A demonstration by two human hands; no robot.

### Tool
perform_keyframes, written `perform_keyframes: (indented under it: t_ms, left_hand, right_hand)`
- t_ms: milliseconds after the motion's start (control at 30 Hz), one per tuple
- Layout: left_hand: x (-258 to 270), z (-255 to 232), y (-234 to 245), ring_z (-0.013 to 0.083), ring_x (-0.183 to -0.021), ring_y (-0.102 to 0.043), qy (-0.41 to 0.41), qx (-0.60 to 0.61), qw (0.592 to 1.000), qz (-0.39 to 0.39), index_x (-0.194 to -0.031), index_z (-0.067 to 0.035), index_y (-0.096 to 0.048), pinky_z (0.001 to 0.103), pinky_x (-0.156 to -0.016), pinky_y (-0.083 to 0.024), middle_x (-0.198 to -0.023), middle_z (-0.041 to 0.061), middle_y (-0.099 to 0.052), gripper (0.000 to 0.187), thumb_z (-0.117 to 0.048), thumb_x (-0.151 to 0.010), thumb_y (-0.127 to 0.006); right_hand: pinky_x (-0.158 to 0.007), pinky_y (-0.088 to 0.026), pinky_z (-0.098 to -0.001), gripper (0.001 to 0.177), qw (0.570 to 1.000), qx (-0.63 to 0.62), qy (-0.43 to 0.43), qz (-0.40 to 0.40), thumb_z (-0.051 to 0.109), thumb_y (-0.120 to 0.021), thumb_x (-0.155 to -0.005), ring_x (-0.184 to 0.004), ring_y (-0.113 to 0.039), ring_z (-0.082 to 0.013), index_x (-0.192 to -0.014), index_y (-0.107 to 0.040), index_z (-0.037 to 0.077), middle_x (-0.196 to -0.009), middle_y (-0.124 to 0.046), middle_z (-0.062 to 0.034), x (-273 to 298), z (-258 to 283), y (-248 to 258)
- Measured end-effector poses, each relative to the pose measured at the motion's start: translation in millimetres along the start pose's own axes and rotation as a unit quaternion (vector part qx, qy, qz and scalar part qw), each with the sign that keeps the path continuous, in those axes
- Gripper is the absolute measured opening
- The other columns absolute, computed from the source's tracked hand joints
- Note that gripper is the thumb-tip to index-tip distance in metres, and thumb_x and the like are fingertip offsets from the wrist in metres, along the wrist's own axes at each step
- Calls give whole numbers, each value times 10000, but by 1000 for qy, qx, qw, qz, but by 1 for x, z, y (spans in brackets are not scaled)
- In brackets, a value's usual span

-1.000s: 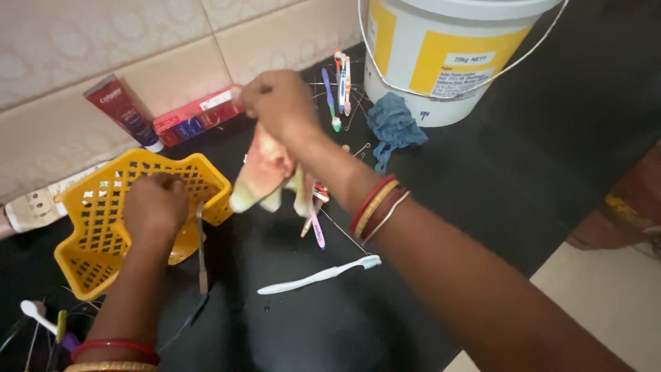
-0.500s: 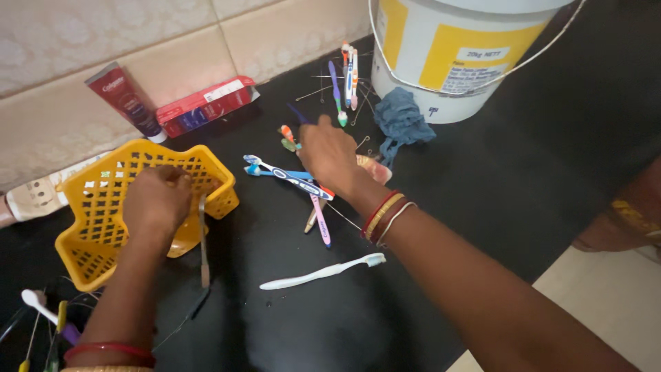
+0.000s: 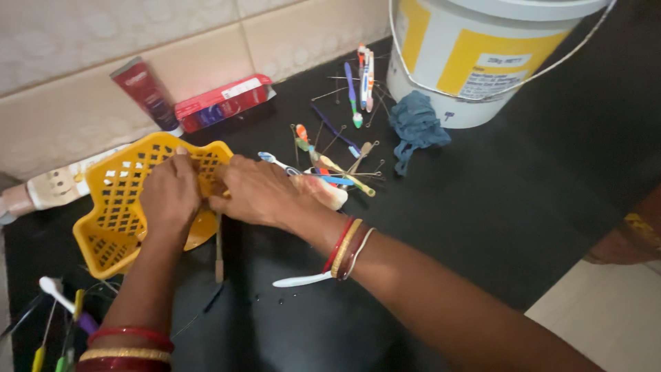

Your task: The person wipes a bathroom countertop with a cloth, then removes toothbrushes from a yellow plastic holder and wipes the holder. The person also wipes the countertop again after removing the items.

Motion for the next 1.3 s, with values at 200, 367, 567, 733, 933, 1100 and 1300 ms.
perform_keyframes:
  t_ms: [200,367,567,733,933,1100,1300]
  left_hand:
    - [-7,1,-1,510,-1048,-613,27,-23,999,5,-1057,-2,-741,591,-925,-440,-1085,295,-684,707,-534,-1112,-279]
    - [-5,-2,2,505,-1062,-614,32,1,999,17,-1022,-29,-759,596,-937,-434,-1081,284,-698,709,-528,-1084,-258]
    - [-6,0,3,527,-1062,-609,55,-3,998,23,-1037,-8,-754,602,-944,-443,-1091,320,-678,735,-548,-1087,-257]
    - [-6,-4,3,550,-1054,-604,37,-25,999,10,-1080,37,-730,614,-941,-441,-1101,347,-668,747,-553,-1106,-273]
    - [6,-15,9,523,-1030,-619,32,-42,999,-9,-1094,-34,-734,605,-918,-460,-1087,306,-682,635,-525,-1081,-331]
    - [32,-22,13,488,-959,-619,-68,11,989,-131,-1049,5,-707,590,-822,-467,-1136,240,-664,433,-345,-1079,-452]
    - [27,-12,8,467,-1018,-632,-102,61,987,-112,-1016,5,-702,545,-895,-469,-1079,230,-679,362,-305,-1057,-520]
  right_hand:
    - [-829,-560,-526,316,998,-40,44,23,289,-615,-864,-934,-714,-408,-1037,-720,47,-999,-738,-199,-6,5,-7]
    - [-765,-555,-528,266,998,-14,58,-13,146,-646,-754,-905,-704,-409,-989,-738,61,-988,-708,-198,-4,10,-13]
    - [-788,-560,-490,185,970,-78,-27,-227,253,-668,-842,-882,-714,-388,-854,-786,111,-941,-739,-191,-15,-3,33]
    - [-788,-577,-459,198,953,-74,-50,-289,256,-629,-865,-868,-748,-342,-890,-779,130,-941,-766,-141,-17,-32,85]
    - [-841,-520,-537,185,957,86,-101,-260,233,-630,-918,-933,-692,-414,-1008,-746,120,-1084,-665,-159,7,-68,103]
    - [-817,-524,-535,254,967,116,-171,-145,234,-649,-857,-891,-674,-455,-1078,-737,142,-1216,-524,-238,22,-89,88]
    - [-850,-536,-506,385,979,35,-107,-169,425,-683,-867,-952,-688,-435,-1080,-732,108,-1161,-628,-249,2,-62,68]
Point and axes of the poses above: each hand's wrist, its own x-axis away from the middle knuckle, its own y-axis out of the back of the hand, z = x × y, the point moved 4 cm from there along -x, towards the middle knuckle
